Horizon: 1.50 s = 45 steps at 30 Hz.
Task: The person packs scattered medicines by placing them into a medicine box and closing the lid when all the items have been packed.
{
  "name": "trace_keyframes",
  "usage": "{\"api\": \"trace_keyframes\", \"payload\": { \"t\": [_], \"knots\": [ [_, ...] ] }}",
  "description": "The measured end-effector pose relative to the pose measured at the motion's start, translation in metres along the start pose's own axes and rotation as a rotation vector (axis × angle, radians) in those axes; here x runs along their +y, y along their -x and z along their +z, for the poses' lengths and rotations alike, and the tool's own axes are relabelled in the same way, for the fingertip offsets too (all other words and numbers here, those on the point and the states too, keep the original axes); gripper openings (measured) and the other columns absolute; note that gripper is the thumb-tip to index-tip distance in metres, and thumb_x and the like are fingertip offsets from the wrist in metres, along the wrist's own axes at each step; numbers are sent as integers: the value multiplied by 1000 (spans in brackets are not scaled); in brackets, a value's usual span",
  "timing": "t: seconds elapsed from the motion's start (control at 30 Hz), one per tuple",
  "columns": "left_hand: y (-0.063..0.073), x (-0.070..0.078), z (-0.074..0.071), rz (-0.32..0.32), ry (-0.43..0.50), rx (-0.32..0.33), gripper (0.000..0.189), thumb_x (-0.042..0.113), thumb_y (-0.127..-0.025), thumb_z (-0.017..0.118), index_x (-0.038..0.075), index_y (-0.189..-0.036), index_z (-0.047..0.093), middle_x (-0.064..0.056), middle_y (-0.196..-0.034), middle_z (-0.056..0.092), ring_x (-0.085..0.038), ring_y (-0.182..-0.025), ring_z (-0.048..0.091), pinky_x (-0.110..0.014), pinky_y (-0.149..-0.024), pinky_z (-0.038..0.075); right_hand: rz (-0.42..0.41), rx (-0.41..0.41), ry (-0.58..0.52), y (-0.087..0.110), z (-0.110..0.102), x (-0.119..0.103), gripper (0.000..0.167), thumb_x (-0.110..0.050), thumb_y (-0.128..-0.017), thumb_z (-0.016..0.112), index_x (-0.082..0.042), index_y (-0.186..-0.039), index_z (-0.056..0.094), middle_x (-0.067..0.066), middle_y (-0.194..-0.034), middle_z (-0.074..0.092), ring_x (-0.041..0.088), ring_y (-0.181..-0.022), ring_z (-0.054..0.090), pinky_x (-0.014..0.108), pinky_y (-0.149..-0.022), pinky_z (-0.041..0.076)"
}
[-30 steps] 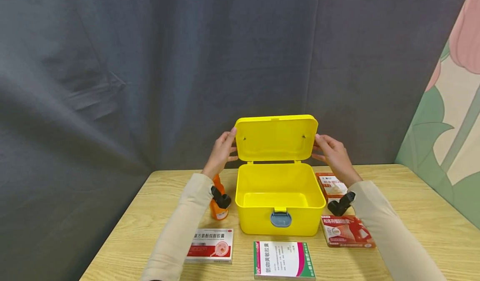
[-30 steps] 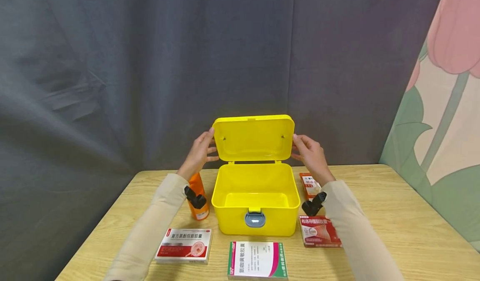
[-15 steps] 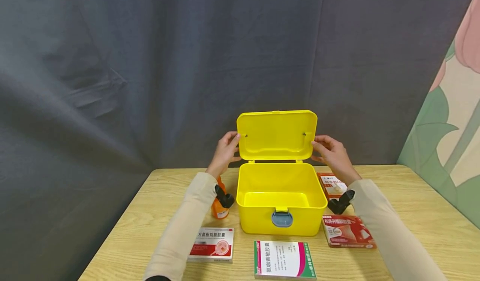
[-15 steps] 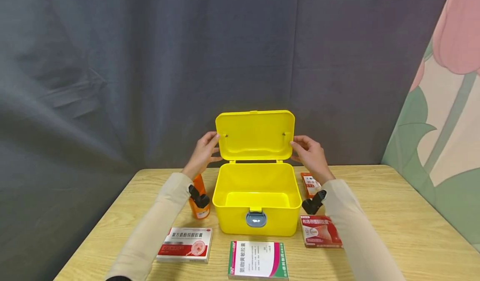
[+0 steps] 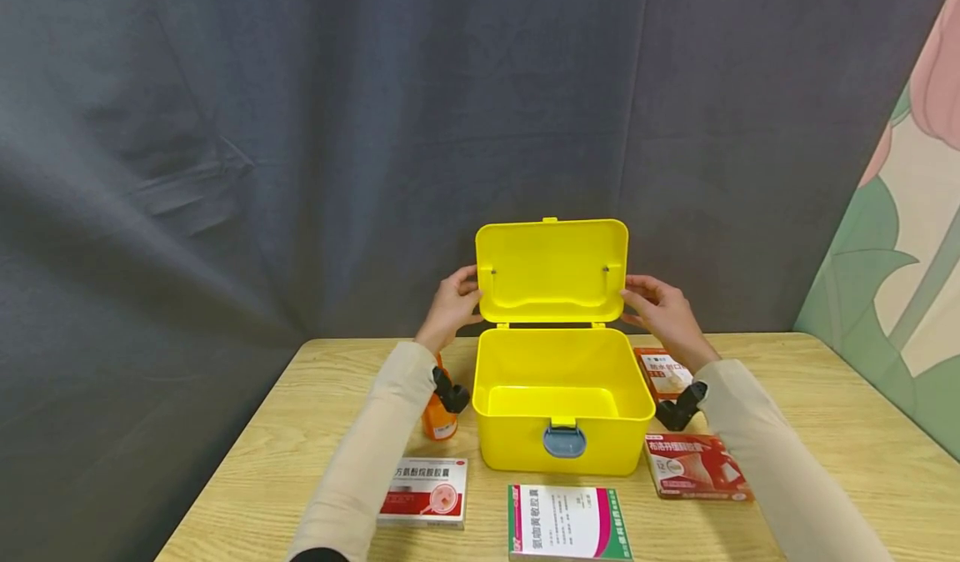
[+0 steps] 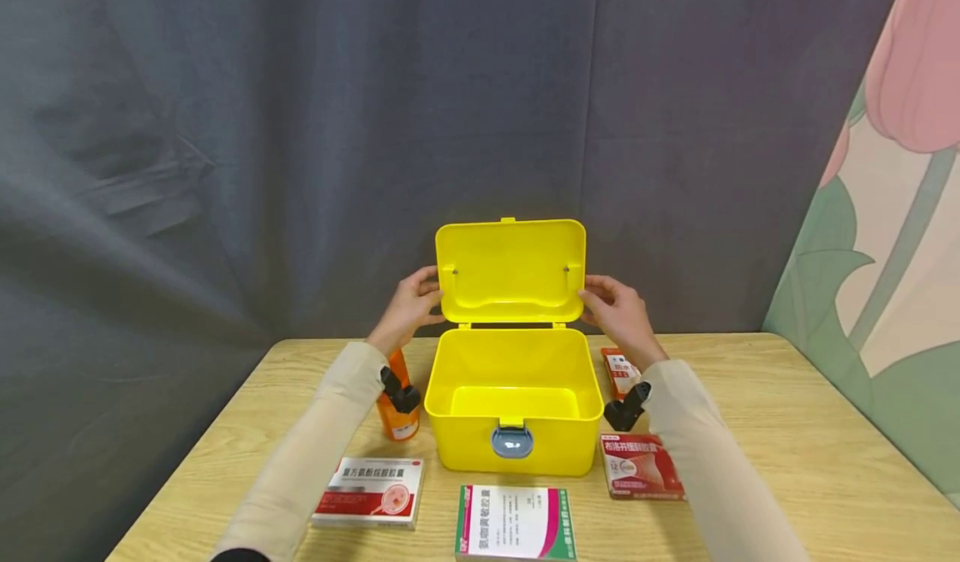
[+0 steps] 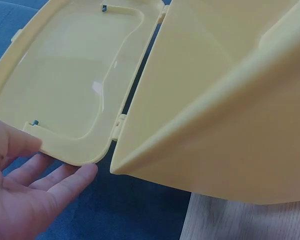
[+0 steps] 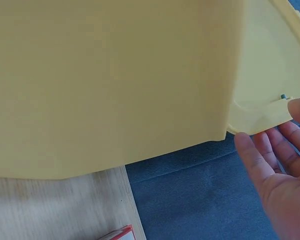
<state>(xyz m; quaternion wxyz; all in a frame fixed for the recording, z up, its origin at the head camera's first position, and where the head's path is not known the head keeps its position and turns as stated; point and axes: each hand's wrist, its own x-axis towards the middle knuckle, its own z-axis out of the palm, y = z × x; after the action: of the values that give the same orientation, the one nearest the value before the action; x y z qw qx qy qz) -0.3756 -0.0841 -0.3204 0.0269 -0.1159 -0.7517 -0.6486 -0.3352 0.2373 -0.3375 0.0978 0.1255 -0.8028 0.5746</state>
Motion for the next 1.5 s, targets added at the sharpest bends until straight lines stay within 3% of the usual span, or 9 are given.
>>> {"api": "trace_keyframes", "payload": {
  "t": [0.27, 0.6, 0.9, 1.5],
  "knots": [
    [-2, -3, 1, -22, -52, -1, 56, -10, -96, 48, 8, -148, 39, -20, -132, 54, -33, -106, 61, -52, -88, 51, 6, -21, 24, -2, 3, 3, 53, -26, -102, 51, 1, -146, 38, 22, -139, 47, 38, -120, 52, 42, -95, 45],
    [-3, -7, 2, -47, -71, -15, 64, -12, -92, 54, 10, -150, 37, -18, -134, 54, -31, -104, 63, -50, -87, 52, 33, -25, 72, -1, 4, 6, 53, -12, -99, 56, 0, -147, 37, 22, -134, 50, 38, -114, 56, 33, -88, 50],
    [-2, -9, 0, -59, -95, -27, 68, -14, -89, 57, 12, -150, 38, -17, -132, 56, -30, -102, 64, -43, -82, 55, 58, -30, 178, 0, 3, 6, 61, -10, -94, 64, -2, -148, 36, 21, -137, 49, 38, -118, 53, 45, -97, 45],
    [-2, -11, -3, -58, -94, -75, 70, -13, -91, 56, 13, -152, 34, -17, -138, 51, -30, -107, 62, -40, -82, 55, 5, -23, 292, -2, 3, 7, 59, -8, -92, 66, 1, -144, 40, 21, -130, 54, 37, -112, 58, 45, -94, 47]
  ]
}}
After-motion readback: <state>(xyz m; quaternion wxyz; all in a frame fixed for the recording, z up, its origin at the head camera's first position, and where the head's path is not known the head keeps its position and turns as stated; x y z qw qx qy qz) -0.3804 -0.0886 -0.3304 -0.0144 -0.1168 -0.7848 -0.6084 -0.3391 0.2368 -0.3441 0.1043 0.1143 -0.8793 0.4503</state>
